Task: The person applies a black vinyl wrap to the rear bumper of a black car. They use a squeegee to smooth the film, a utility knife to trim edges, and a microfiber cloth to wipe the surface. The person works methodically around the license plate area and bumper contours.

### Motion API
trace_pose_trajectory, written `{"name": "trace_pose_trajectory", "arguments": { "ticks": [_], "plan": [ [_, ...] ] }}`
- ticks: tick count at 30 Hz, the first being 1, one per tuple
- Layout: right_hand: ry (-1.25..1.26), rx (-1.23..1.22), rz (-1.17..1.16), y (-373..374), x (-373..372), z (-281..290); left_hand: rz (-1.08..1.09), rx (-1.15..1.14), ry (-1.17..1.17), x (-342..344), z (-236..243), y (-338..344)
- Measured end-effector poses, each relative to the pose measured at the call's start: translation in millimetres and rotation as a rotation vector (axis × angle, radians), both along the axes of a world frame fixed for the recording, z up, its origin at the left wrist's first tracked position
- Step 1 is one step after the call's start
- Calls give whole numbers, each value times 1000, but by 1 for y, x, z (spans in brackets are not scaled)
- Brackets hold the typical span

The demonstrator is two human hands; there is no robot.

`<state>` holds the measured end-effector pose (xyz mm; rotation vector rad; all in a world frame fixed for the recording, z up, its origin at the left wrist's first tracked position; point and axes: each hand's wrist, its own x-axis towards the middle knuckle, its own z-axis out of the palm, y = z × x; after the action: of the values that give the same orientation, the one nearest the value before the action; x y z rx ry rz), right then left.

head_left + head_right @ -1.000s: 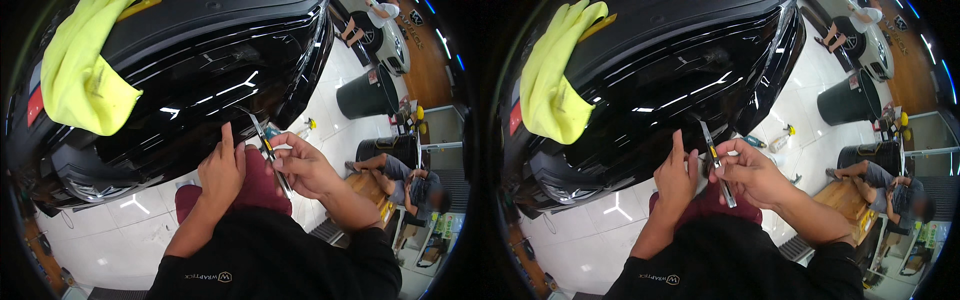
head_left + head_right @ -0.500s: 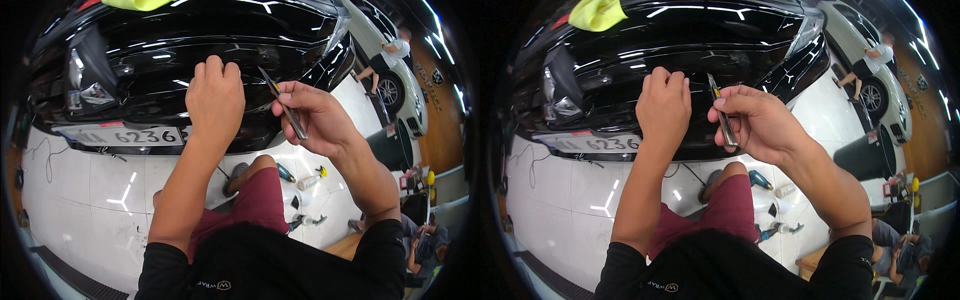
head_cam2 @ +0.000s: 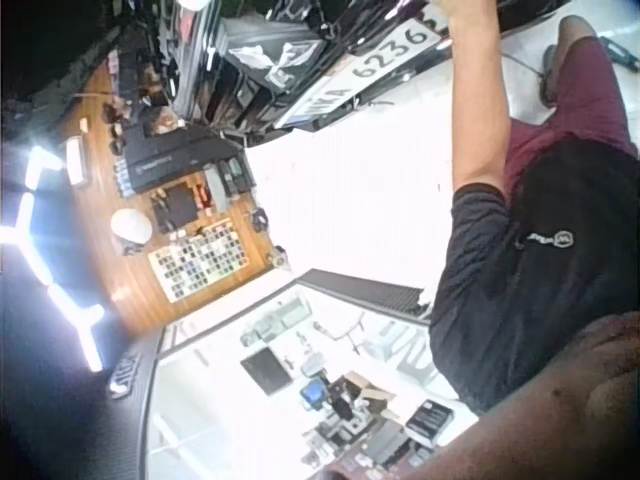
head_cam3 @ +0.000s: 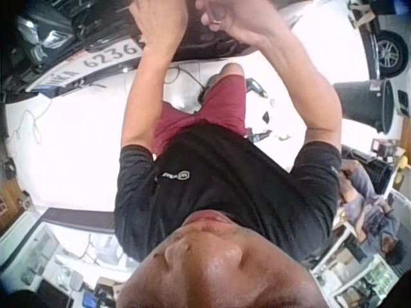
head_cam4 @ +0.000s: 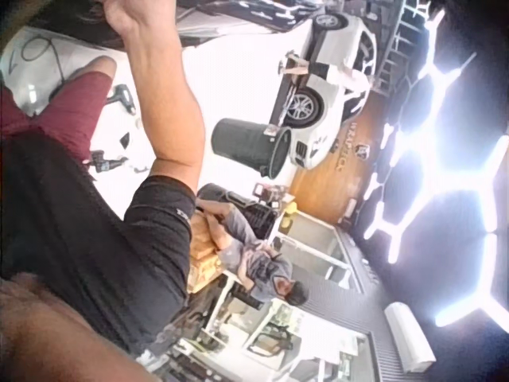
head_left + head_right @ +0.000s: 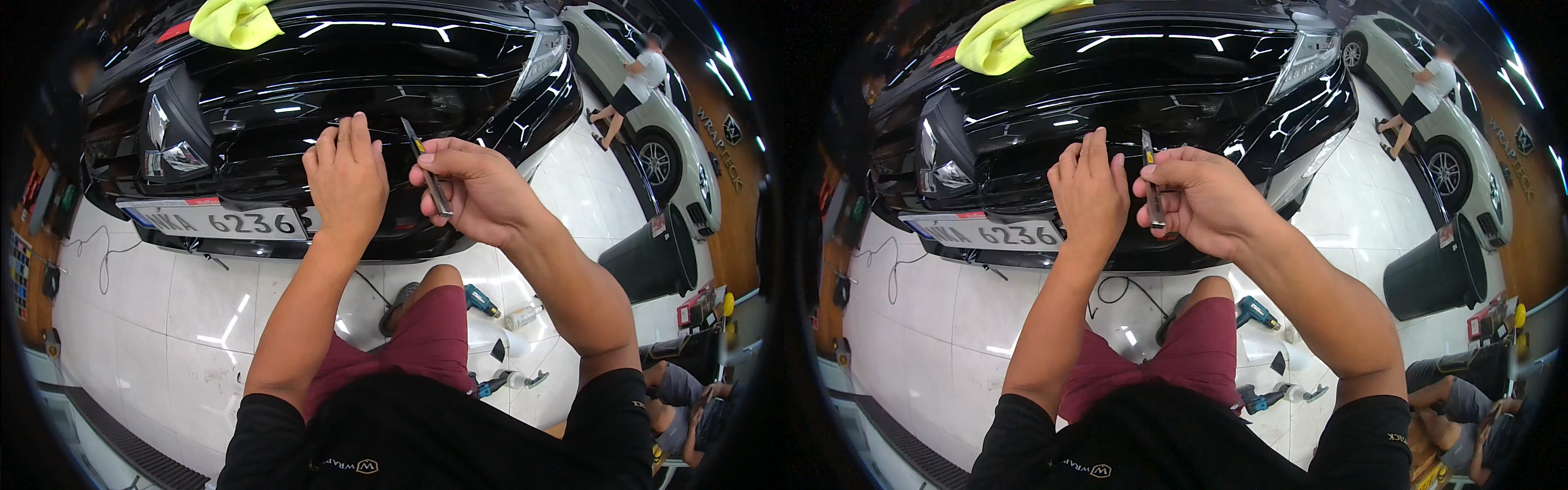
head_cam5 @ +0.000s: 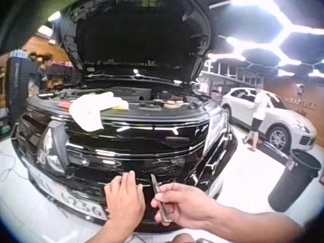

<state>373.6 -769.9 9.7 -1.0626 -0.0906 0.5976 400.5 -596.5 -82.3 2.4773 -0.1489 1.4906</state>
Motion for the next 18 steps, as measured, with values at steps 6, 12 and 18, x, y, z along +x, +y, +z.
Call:
{"name": "trace_pose_trajectory", "arguments": {
  "ticks": [6, 12, 18],
  "plan": [
    [-2, -39, -9, 0, -2, 2, -48, 9, -15, 3, 10, 9],
    [0, -64, -64, 8, -4, 3, -101, 76, -71, 13, 13, 12],
    [8, -26, -87, 17, -7, -2, -111, 148, -136, 13, 3, 10]
  ]
}}
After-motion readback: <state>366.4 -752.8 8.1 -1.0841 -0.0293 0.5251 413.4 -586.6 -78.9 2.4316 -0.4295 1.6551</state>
